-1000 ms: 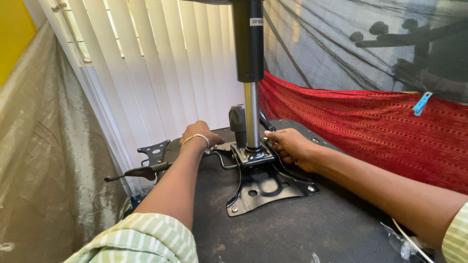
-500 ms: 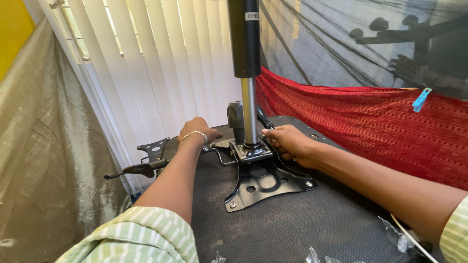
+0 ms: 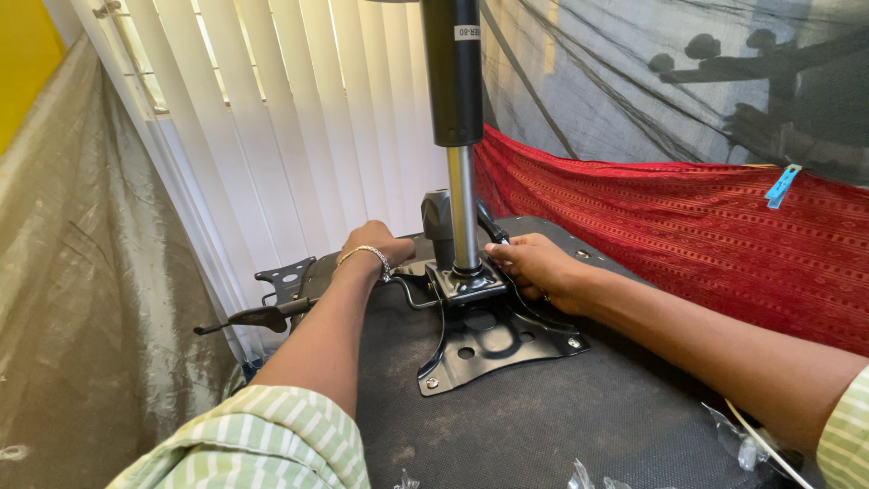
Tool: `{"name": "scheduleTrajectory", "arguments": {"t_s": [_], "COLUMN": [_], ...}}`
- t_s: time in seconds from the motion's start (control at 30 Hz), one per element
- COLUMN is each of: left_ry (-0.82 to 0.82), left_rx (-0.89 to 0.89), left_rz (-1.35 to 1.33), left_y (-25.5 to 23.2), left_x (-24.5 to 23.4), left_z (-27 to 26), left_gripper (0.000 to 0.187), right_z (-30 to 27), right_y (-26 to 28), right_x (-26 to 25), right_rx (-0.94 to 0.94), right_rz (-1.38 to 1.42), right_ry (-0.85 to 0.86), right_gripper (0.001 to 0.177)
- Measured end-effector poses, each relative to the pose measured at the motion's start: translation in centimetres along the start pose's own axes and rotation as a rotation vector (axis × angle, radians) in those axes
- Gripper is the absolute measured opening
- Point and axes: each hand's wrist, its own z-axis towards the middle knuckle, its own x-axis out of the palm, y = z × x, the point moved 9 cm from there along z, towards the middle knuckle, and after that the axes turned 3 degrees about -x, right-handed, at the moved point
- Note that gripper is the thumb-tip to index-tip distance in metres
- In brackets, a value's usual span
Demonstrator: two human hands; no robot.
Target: The person uses a screwdriver to tighten screws on the underside of an office chair seat, then attaches a black plastic backrest support to the seat. The chair base with wheels is visible nearby.
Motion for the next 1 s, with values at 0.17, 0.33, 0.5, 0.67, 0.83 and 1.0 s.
{"name": "scheduleTrajectory", "arguments": {"t_s": [0.17, 0.33, 0.5, 0.67, 0.83, 1.0], "left_ry": [-0.011, 0.036, 0.0, -0.002, 0.003, 0.085], "left_rx": [-0.037, 0.094, -0.033, -0.097, -0.027, -0.092], "left_rz": [0.118, 0.029, -0.027, 0.051, -0.022, -0.222], "left_y": [0.3, -0.3, 0.6, 1.0, 1.0, 1.6], "left_x": [0.2, 1.4, 0.5, 0.2, 0.5, 0.1], "left_z": [0.3, 1.7, 1.3, 0.6, 1.6, 0.8], "left_gripper": [0.044, 0.041, 0.041, 0.042, 0.035, 0.031], "right_z": [0.0, 0.1, 0.0, 0.0, 0.0, 0.2], "right_y": [0.0, 0.1, 0.1, 0.2, 0.2, 0.0], "right_x": [0.1, 0.0, 0.1, 0.1, 0.2, 0.1], "right_rx": [-0.012, -0.012, -0.015, -0.027, -0.029, -0.013], "right_rz": [0.003, -0.008, 0.011, 0.002, 0.003, 0.001], "right_ry": [0.01, 0.009, 0.015, 0.012, 0.024, 0.017], "right_gripper": [0.033, 0.032, 0.032, 0.032, 0.031, 0.032]}}
